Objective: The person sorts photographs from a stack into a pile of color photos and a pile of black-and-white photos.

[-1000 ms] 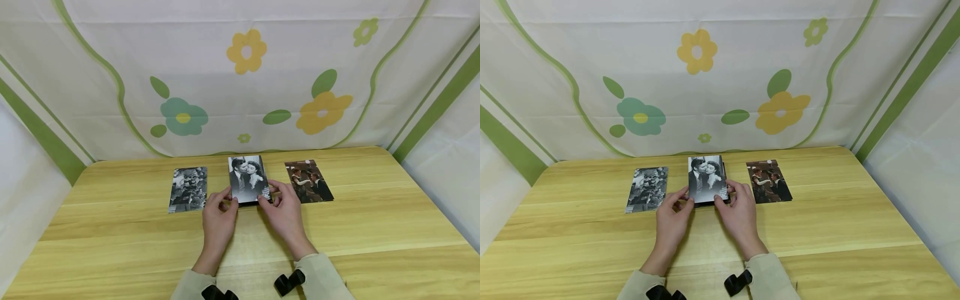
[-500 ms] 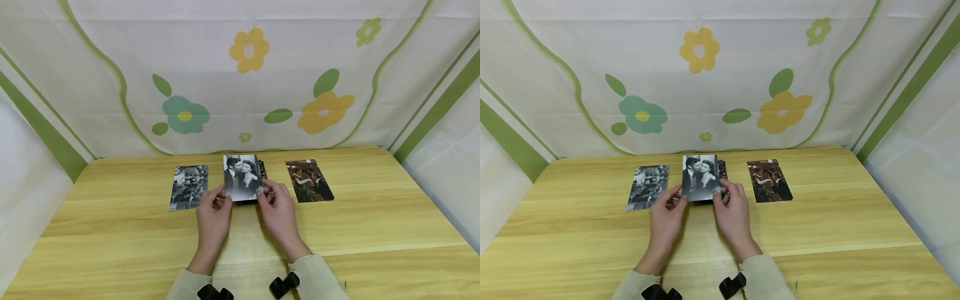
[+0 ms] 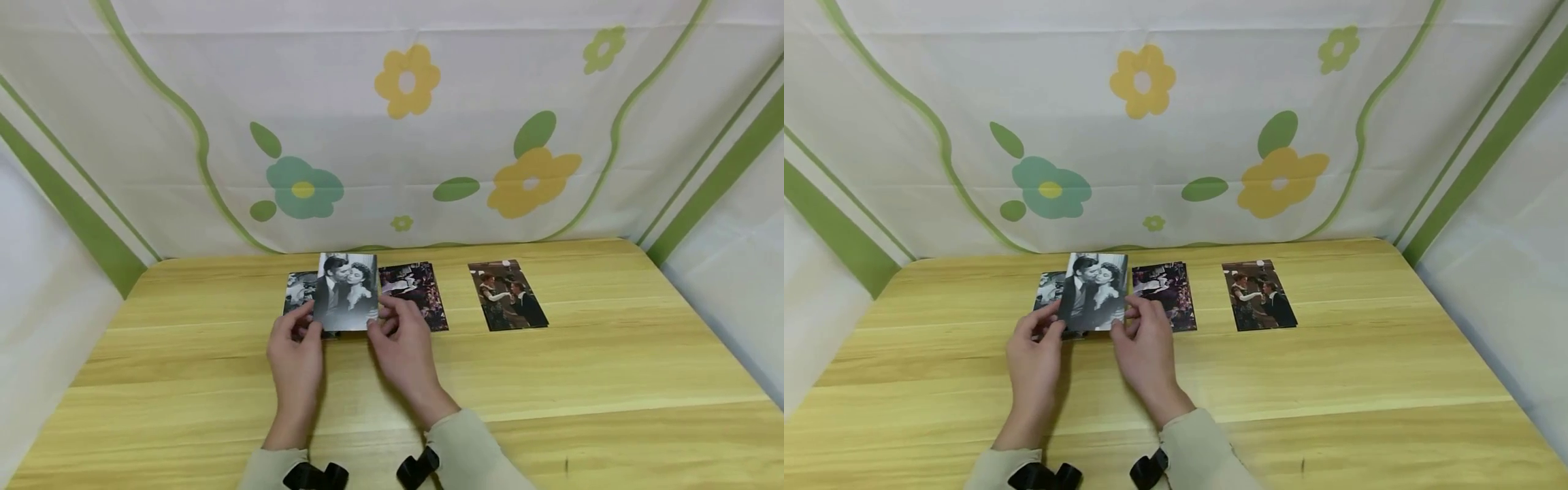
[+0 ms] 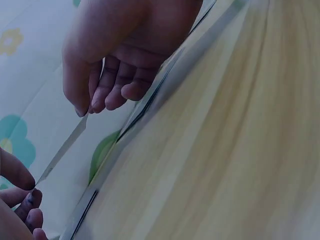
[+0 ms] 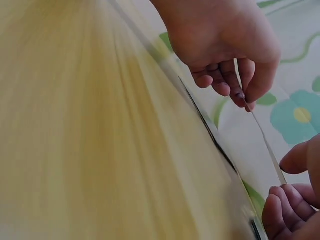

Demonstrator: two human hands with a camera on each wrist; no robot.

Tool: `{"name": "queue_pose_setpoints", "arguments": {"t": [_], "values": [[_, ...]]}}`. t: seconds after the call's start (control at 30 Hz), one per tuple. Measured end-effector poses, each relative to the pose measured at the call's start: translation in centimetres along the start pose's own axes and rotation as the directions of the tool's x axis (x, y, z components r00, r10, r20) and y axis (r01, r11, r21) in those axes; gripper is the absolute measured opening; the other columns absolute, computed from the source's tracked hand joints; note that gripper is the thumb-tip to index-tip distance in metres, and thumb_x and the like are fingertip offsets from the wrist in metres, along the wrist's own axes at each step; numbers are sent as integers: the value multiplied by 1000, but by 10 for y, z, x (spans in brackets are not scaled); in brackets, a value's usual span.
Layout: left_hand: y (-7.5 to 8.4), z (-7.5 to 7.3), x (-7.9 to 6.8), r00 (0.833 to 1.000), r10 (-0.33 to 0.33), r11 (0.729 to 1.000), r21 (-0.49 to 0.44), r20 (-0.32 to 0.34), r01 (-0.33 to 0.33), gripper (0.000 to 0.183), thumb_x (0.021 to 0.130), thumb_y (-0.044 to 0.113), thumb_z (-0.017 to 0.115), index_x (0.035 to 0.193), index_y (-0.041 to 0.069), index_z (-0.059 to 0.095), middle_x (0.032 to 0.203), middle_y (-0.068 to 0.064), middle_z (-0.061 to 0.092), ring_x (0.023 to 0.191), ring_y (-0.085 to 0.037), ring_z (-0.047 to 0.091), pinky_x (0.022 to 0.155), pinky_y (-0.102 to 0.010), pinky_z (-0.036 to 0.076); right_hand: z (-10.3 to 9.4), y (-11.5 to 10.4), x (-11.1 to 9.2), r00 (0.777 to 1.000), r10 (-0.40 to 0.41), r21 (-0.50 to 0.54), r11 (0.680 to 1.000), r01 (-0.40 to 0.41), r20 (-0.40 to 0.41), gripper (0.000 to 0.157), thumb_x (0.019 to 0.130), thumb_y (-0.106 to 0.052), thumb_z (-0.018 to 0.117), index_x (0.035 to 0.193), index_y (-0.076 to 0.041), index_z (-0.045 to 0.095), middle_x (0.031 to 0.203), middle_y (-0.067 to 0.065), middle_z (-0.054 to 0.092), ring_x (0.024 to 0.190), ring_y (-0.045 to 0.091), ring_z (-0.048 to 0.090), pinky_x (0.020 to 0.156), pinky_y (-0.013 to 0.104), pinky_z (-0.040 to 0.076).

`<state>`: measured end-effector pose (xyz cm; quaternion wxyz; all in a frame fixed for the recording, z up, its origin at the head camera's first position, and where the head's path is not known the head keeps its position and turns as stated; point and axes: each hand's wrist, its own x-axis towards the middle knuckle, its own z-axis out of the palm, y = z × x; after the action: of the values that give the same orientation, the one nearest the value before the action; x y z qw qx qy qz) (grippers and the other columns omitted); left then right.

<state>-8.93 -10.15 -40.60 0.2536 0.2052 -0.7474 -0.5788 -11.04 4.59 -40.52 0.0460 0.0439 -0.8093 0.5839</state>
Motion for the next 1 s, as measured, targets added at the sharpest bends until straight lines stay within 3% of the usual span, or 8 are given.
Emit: {"name": "queue_pose_setpoints", "arguments": {"t": [0.23,0.4,0.57,0.8,1.0], "values": [[-2,-23,12,995,-57,998,24,-83,59,31,94,-1,68,122,4,80,105,-8,67,85,-7,50,74,-18,40,26,-10,0,998,25,43,999,-28,55,41,94,-5,75,134,-3,68,112,9,67,88,11,61,76,21,56],[-5,-28,17,989,-77,997,13,-125,80,30,93,-1,67,120,3,80,98,2,62,81,-11,47,70,-22,37,39,-13,2,997,21,-7,1000,-21,71,42,95,-8,75,136,-2,68,111,8,67,83,8,60,75,22,54],[-7,-33,21,986,-80,996,35,-144,86,30,95,0,65,121,2,80,100,1,62,82,-12,47,71,-22,37,46,-15,3,996,15,-26,1000,-12,90,44,94,-8,75,138,-2,68,112,8,67,81,6,59,76,22,53],[-10,-38,26,985,-134,985,96,-105,144,30,95,3,66,122,2,79,106,-7,66,89,-12,51,75,-21,40,49,-14,4,990,49,-112,993,-33,136,48,95,-11,74,141,-1,66,111,6,66,81,6,60,78,27,55],[-15,-39,28,990,-126,974,182,-67,136,31,95,3,64,122,-3,78,106,-16,65,94,-21,54,81,-27,39,53,-15,3,984,70,-186,982,-39,163,52,94,-13,75,143,0,64,112,6,65,79,4,58,77,27,53]]}}
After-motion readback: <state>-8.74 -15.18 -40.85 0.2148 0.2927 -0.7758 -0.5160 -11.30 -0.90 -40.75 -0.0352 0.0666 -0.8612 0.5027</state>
